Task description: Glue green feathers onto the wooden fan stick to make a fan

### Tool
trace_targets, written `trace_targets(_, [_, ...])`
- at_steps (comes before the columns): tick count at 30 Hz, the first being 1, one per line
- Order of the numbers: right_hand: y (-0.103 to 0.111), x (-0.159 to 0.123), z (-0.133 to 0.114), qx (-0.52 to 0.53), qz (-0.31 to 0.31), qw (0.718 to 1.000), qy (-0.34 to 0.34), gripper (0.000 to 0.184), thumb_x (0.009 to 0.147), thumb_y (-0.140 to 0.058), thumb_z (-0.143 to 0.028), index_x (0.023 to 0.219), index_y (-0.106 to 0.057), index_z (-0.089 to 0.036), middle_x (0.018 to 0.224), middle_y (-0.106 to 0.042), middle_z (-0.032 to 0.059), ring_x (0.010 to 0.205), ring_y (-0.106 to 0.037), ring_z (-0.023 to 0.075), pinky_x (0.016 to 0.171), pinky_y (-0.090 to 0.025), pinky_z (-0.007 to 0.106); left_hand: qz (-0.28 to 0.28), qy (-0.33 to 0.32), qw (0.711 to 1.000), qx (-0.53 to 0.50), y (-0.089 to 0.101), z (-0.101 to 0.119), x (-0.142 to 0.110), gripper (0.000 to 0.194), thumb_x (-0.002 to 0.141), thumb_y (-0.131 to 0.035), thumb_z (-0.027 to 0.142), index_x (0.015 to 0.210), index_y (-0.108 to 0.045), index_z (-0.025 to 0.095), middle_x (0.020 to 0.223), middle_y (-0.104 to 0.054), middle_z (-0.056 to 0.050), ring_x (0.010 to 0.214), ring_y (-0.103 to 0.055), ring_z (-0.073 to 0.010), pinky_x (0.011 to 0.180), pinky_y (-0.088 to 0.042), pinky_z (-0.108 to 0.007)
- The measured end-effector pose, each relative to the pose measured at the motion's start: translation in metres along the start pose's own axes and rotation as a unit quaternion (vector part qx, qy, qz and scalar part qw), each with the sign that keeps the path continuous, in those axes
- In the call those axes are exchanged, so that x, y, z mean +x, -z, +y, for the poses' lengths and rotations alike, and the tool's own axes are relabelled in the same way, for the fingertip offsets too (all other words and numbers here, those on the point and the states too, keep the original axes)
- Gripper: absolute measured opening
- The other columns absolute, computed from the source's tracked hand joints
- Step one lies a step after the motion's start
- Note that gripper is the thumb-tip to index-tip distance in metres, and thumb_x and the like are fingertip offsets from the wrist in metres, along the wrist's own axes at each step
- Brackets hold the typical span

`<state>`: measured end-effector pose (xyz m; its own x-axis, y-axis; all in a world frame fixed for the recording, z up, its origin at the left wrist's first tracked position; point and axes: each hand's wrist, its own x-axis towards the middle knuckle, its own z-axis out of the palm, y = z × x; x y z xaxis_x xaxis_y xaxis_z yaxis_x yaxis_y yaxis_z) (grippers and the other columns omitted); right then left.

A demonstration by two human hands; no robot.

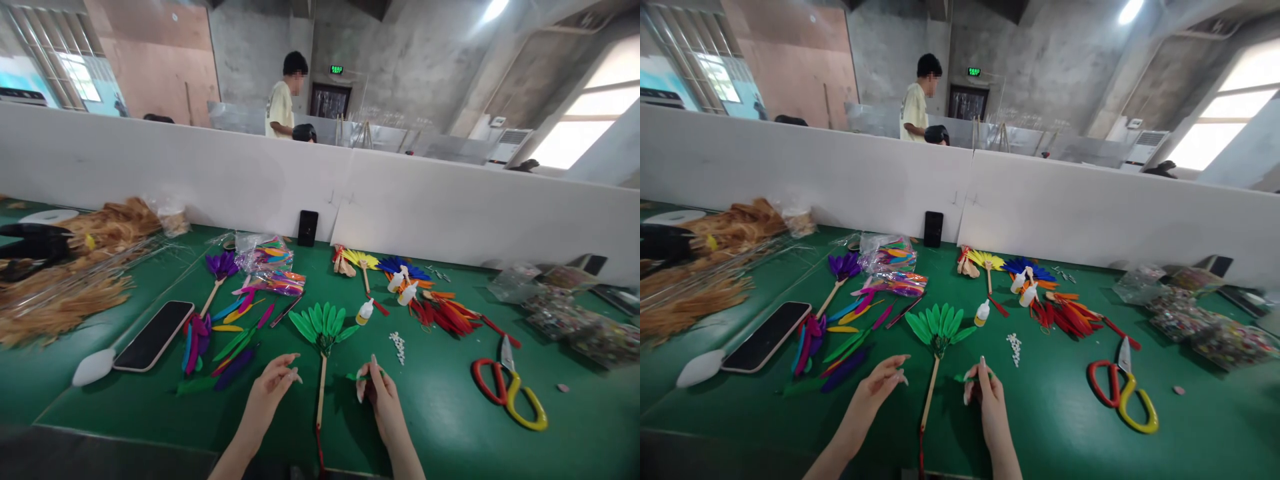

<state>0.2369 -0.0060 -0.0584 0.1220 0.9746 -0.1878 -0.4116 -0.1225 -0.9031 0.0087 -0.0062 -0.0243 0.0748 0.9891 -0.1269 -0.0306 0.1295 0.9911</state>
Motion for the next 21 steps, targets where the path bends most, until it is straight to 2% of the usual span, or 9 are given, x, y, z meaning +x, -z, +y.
trace_targets(3, [0.0001, -0.0006, 0.0002, -0.01, 0.013, 1.0, 0.004, 0.037, 0.079, -0.055, -0.052, 0.067, -0.056, -0.017, 0.047, -0.046, -0.0033, 0.042, -0.043, 0.009, 0.046, -0.035, 0.022, 0.0, -0.003, 1.0, -0.013, 0.0017, -0.0026, -0.0001, 0.033, 0.075, -0.059, 0.049, 0.062, -0.066, 0.019, 0.116, -0.051, -0.011, 0.114, -0.046, -0.0306, 0.094, -0.042, -0.038])
trace_targets(6, [0.0006, -0.0008, 0.0014, -0.014, 0.02, 1.0, 0.011, 0.037, 0.078, -0.056, -0.052, 0.066, -0.056, -0.017, 0.046, -0.046, -0.0036, 0.042, -0.043, 0.0086, 0.046, -0.034, 0.021, -0.012, -0.01, 0.999, -0.044, 0.0042, -0.0068, 0.0015, 0.032, 0.066, -0.07, 0.044, 0.053, -0.06, 0.017, 0.107, -0.052, -0.011, 0.113, -0.047, -0.0317, 0.093, -0.044, -0.038])
trace_targets(10, [0.0006, -0.0008, 0.0024, -0.019, 0.013, 1.0, 0.013, 0.038, 0.078, -0.056, -0.053, 0.065, -0.056, -0.017, 0.047, -0.047, -0.0033, 0.042, -0.043, 0.0085, 0.046, -0.034, 0.021, -0.019, -0.008, 0.999, -0.05, 0.0055, -0.0053, 0.0016, 0.029, 0.061, -0.074, 0.043, 0.056, -0.062, 0.017, 0.108, -0.051, -0.011, 0.113, -0.046, -0.033, 0.093, -0.043, -0.041])
trace_targets(14, [-0.0004, -0.0019, 0.0014, -0.029, 0.014, 0.999, 0.018, 0.038, 0.077, -0.056, -0.053, 0.066, -0.057, -0.017, 0.048, -0.047, -0.0032, 0.042, -0.043, 0.0085, 0.046, -0.034, 0.022, -0.007, -0.003, 0.998, -0.055, 0.0044, 0.0, -0.0006, 0.03, 0.067, -0.067, 0.049, 0.065, -0.067, 0.019, 0.11, -0.052, -0.012, 0.115, -0.045, -0.0331, 0.093, -0.042, -0.04])
trace_targets(19, [-0.0005, -0.0033, 0.0008, -0.034, 0.014, 0.999, 0.021, 0.038, 0.077, -0.057, -0.054, 0.066, -0.056, -0.017, 0.05, -0.048, -0.0027, 0.042, -0.043, 0.009, 0.045, -0.034, 0.022, -0.006, -0.001, 0.999, -0.046, 0.0033, -0.0007, -0.0013, 0.032, 0.062, -0.073, 0.044, 0.053, -0.059, 0.016, 0.103, -0.052, -0.011, 0.112, -0.048, -0.032, 0.092, -0.043, -0.039])
trace_targets(21, [-0.0003, -0.0031, 0.0011, -0.036, 0.014, 0.999, 0.021, 0.038, 0.076, -0.057, -0.054, 0.066, -0.056, -0.017, 0.051, -0.049, -0.0025, 0.042, -0.043, 0.0092, 0.045, -0.034, 0.022, -0.011, -0.005, 0.999, -0.032, 0.0034, -0.0005, -0.0015, 0.032, 0.061, -0.073, 0.044, 0.053, -0.06, 0.016, 0.103, -0.052, -0.011, 0.112, -0.047, -0.0316, 0.094, -0.041, -0.04])
